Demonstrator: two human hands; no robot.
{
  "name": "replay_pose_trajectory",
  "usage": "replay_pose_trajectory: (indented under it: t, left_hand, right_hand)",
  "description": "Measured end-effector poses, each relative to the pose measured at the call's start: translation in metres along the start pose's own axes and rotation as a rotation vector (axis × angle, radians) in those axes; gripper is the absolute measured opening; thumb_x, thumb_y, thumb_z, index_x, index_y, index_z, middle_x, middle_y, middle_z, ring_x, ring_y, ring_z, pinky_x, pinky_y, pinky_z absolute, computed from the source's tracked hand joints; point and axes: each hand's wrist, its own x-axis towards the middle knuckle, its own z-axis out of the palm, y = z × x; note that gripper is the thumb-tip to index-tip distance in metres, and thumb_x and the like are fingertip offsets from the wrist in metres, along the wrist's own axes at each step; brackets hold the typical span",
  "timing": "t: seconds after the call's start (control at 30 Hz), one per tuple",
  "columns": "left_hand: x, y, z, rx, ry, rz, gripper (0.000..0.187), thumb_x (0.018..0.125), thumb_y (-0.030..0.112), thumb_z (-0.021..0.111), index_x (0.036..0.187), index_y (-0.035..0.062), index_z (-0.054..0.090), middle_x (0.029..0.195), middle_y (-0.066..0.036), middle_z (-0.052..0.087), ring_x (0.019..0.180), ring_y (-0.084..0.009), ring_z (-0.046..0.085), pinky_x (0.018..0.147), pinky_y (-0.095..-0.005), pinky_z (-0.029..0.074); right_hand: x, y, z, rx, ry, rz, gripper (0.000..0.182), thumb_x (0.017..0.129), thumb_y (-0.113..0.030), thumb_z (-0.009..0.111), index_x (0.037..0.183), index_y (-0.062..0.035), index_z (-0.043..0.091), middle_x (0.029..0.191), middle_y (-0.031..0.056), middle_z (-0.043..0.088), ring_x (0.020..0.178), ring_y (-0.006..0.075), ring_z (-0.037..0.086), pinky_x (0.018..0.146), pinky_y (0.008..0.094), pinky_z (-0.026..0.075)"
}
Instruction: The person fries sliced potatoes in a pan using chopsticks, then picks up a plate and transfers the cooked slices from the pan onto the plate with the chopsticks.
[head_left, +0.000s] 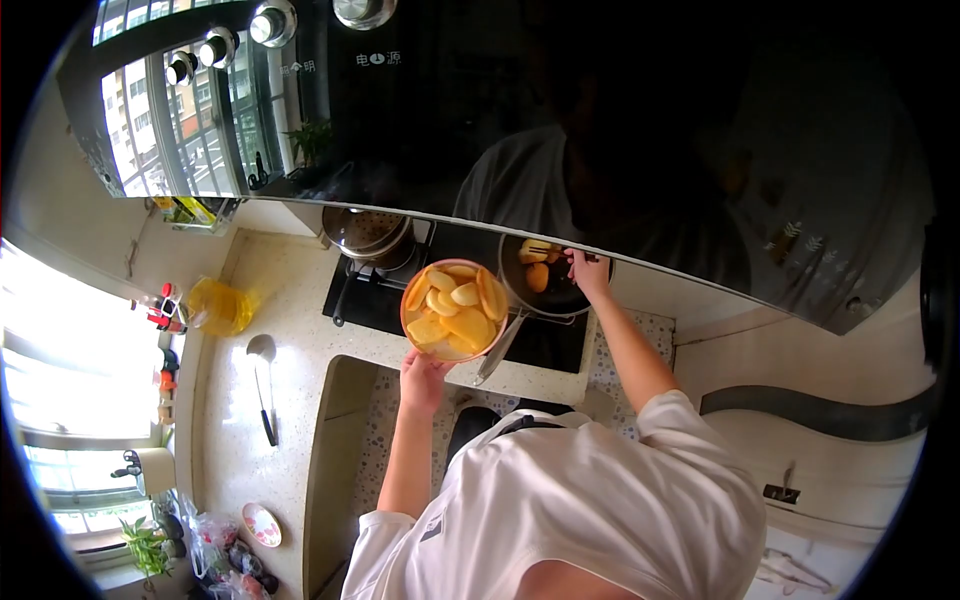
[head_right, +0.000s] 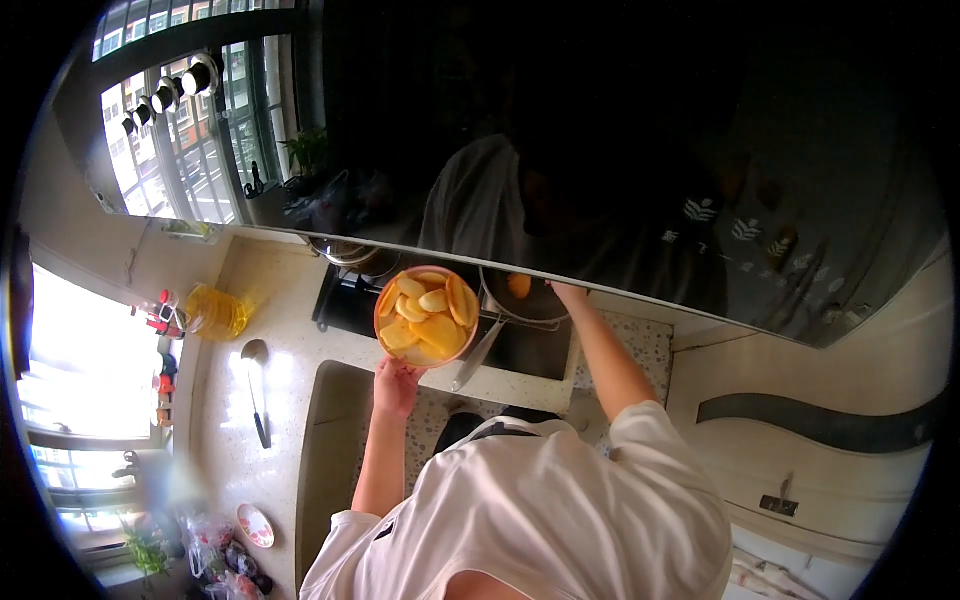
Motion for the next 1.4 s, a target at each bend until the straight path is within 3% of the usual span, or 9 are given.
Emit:
replay_pose_trajectory:
  t: [0.27, 0.47, 0.73, 0.83, 0.9, 0.97, 1.07, 1.13, 1.4]
  left_hand:
    - [-0.001, 0.001, -0.002, -0.013, -0.016, -0.005, 0.022, 0.093, 0.006, 0.053, 0.11, -0.0027, 0.064, 0.109, -0.015, 0.069, 0.099, -0.0266, 0.069, 0.094, -0.0433, 0.054]
    - [-0.001, 0.002, 0.004, 0.001, 0.03, -0.003, 0.026, 0.09, 0.005, 0.05, 0.112, -0.004, 0.062, 0.106, -0.015, 0.07, 0.093, -0.025, 0.071, 0.089, -0.0367, 0.057]
    - [0.0, 0.0, -0.001, -0.005, -0.002, 0.006, 0.022, 0.092, 0.006, 0.053, 0.109, -0.0027, 0.064, 0.107, -0.015, 0.07, 0.096, -0.0257, 0.07, 0.092, -0.0409, 0.055]
    - [-0.001, 0.0, -0.003, -0.022, -0.016, 0.001, 0.02, 0.093, 0.005, 0.054, 0.107, -0.0022, 0.065, 0.107, -0.015, 0.07, 0.097, -0.0266, 0.069, 0.093, -0.0436, 0.054]
    - [0.0, -0.001, -0.004, -0.025, -0.013, 0.003, 0.02, 0.093, 0.005, 0.053, 0.107, -0.0022, 0.065, 0.107, -0.015, 0.07, 0.097, -0.0271, 0.069, 0.093, -0.0439, 0.054]
    - [-0.001, -0.002, -0.005, -0.023, -0.004, 0.001, 0.02, 0.093, 0.004, 0.052, 0.106, -0.0022, 0.065, 0.106, -0.016, 0.07, 0.097, -0.0277, 0.069, 0.093, -0.0441, 0.054]
    - [-0.001, -0.003, -0.004, -0.025, 0.007, 0.009, 0.021, 0.092, 0.004, 0.052, 0.107, -0.0023, 0.065, 0.107, -0.016, 0.069, 0.098, -0.0281, 0.069, 0.093, -0.044, 0.054]
    - [-0.003, -0.002, 0.002, -0.015, 0.022, 0.012, 0.024, 0.091, 0.005, 0.051, 0.11, -0.0038, 0.063, 0.109, -0.016, 0.07, 0.098, -0.0268, 0.069, 0.093, -0.0409, 0.054]
    - [0.0, -0.003, -0.001, 0.016, 0.021, -0.005, 0.029, 0.091, 0.005, 0.048, 0.116, -0.0039, 0.059, 0.112, -0.016, 0.069, 0.101, -0.0266, 0.069, 0.095, -0.0398, 0.054]
  right_hand:
    - [-0.009, 0.003, -0.014, -0.183, 0.051, -0.102, 0.033, 0.099, -0.021, 0.056, 0.077, 0.0025, 0.066, 0.064, 0.0075, 0.063, 0.041, 0.0132, 0.053, 0.041, 0.0287, 0.044]
    - [-0.005, -0.001, -0.033, -0.214, 0.109, -0.292, 0.029, 0.098, -0.014, 0.052, 0.079, 0.0038, 0.065, 0.067, 0.0103, 0.067, 0.054, 0.0174, 0.063, 0.051, 0.0311, 0.051]
    - [0.011, -0.016, -0.014, -0.09, 0.205, 0.133, 0.023, 0.093, -0.011, 0.049, 0.083, 0.0033, 0.063, 0.067, 0.0124, 0.068, 0.06, 0.0197, 0.068, 0.056, 0.0327, 0.055]
    - [0.013, -0.015, -0.001, -0.035, 0.182, 0.19, 0.021, 0.092, -0.014, 0.054, 0.092, 0.004, 0.065, 0.079, 0.0175, 0.07, 0.073, 0.0286, 0.07, 0.065, 0.0383, 0.056]
    - [0.011, -0.016, 0.001, -0.848, 0.427, -0.686, 0.024, 0.09, -0.017, 0.058, 0.099, 0.0038, 0.065, 0.091, 0.0211, 0.069, 0.085, 0.0365, 0.066, 0.075, 0.0426, 0.054]
    - [0.003, -0.018, 0.0, -1.05, 0.413, -0.908, 0.028, 0.089, -0.02, 0.061, 0.104, 0.003, 0.065, 0.102, 0.0236, 0.067, 0.096, 0.0426, 0.062, 0.082, 0.0459, 0.051]
    - [-0.013, -0.051, 0.0, -0.626, 0.233, -0.403, 0.031, 0.088, -0.021, 0.063, 0.109, 0.002, 0.065, 0.11, 0.025, 0.064, 0.103, 0.0467, 0.057, 0.088, 0.0481, 0.048]
    - [-0.002, -0.043, -0.001, -0.579, 0.325, -0.297, 0.03, 0.089, -0.021, 0.062, 0.107, 0.0025, 0.064, 0.109, 0.025, 0.065, 0.102, 0.0462, 0.058, 0.087, 0.0482, 0.048]
    - [0.008, 0.001, -0.013, -0.468, 0.393, -0.26, 0.026, 0.088, -0.019, 0.062, 0.104, 0.0006, 0.066, 0.106, 0.0242, 0.066, 0.099, 0.0461, 0.06, 0.085, 0.0465, 0.049]
